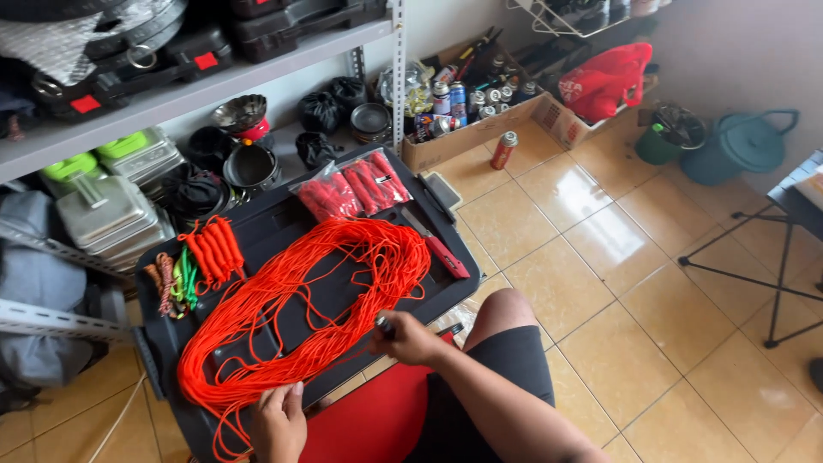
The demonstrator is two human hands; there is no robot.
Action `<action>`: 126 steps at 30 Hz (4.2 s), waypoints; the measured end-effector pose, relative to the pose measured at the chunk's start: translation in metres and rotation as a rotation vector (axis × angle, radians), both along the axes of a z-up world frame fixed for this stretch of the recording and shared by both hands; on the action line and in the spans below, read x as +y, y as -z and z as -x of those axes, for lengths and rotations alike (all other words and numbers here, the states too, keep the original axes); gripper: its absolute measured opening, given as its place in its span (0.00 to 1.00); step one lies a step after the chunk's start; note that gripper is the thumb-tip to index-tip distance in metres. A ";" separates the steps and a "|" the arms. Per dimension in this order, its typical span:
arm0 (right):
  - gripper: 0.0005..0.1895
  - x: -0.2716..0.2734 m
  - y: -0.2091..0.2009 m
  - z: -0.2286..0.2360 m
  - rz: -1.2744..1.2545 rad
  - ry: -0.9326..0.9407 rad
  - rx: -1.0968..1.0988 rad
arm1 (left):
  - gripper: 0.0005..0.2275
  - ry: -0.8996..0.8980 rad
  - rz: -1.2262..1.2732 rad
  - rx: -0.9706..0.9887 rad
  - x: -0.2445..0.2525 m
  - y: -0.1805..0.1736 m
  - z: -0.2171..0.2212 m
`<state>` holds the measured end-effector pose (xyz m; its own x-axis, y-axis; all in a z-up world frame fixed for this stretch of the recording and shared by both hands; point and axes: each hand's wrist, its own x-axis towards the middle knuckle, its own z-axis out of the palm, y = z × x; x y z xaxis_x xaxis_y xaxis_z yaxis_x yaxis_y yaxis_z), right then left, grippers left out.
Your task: The person sits on a low seat and ties knots in a long red cord. They repeatedly pull the cord, form loops, and tighten the knots by hand. The cord remains on a black tray in front of them.
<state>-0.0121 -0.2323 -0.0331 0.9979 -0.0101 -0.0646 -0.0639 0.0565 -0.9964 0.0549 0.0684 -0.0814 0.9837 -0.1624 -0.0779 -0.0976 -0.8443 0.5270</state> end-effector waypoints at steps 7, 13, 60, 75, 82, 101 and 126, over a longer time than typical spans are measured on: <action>0.10 0.050 -0.016 0.011 0.247 -0.122 -0.041 | 0.20 0.149 0.522 0.387 -0.062 -0.042 0.035; 0.15 0.017 -0.008 0.004 0.200 -0.085 0.071 | 0.10 0.095 0.448 0.184 -0.036 -0.035 0.024; 0.14 0.021 -0.012 0.001 0.005 0.012 -0.039 | 0.08 0.016 0.721 0.272 -0.068 -0.061 0.054; 0.10 0.006 -0.018 0.005 0.043 0.027 0.215 | 0.11 -0.037 0.898 0.212 -0.055 -0.047 0.044; 0.12 0.014 -0.007 0.008 0.023 -0.149 0.068 | 0.11 -0.043 0.944 0.198 -0.053 -0.045 0.045; 0.15 0.019 -0.009 0.004 0.626 -0.093 0.192 | 0.11 0.010 0.927 0.224 -0.055 -0.062 0.045; 0.16 0.022 -0.002 0.006 0.636 -0.075 0.153 | 0.11 0.027 0.920 0.222 -0.055 -0.069 0.046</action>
<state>-0.0183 -0.2099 -0.0308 0.9774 -0.0239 -0.2098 -0.1881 -0.5504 -0.8135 0.0092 0.0131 -0.0127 0.9567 -0.2757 -0.0930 0.0715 -0.0872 0.9936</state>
